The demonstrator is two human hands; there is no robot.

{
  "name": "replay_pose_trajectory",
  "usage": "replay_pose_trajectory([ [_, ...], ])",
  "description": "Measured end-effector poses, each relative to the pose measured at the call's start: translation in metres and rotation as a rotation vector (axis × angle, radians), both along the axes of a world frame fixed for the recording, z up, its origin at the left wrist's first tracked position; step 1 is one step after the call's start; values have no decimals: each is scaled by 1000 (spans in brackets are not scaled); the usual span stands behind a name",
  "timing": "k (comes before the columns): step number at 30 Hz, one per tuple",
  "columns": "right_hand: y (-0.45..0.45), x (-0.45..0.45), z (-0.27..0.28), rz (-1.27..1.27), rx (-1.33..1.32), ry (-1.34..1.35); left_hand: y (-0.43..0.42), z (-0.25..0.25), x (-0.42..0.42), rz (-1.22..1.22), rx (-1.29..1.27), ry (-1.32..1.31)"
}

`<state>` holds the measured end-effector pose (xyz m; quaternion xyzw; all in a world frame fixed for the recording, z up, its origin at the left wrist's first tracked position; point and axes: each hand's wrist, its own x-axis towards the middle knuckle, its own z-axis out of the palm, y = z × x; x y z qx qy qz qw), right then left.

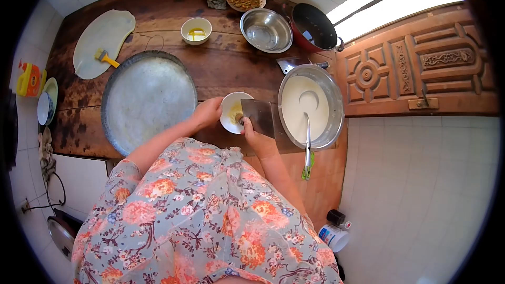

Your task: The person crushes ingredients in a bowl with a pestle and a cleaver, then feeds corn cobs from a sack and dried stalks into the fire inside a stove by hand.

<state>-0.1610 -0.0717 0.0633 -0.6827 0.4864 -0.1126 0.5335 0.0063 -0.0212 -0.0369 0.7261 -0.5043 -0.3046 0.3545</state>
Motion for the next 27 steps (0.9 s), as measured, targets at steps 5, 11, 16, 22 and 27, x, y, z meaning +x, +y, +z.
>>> replay_pose_trajectory([
  [5,6,-4,14,3,-33,73,-8,18,16,89,21,-107],
  [11,11,5,-4,-34,77,-115,-9,26,17,43,108,-98],
  [16,16,8,10,24,21,-150,15,18,12,-7,86,-57],
  [22,15,8,-1,94,-29,-162,30,21,-4,59,196,625],
  [27,13,5,-9,47,47,-105,27,12,-4,40,198,637],
])
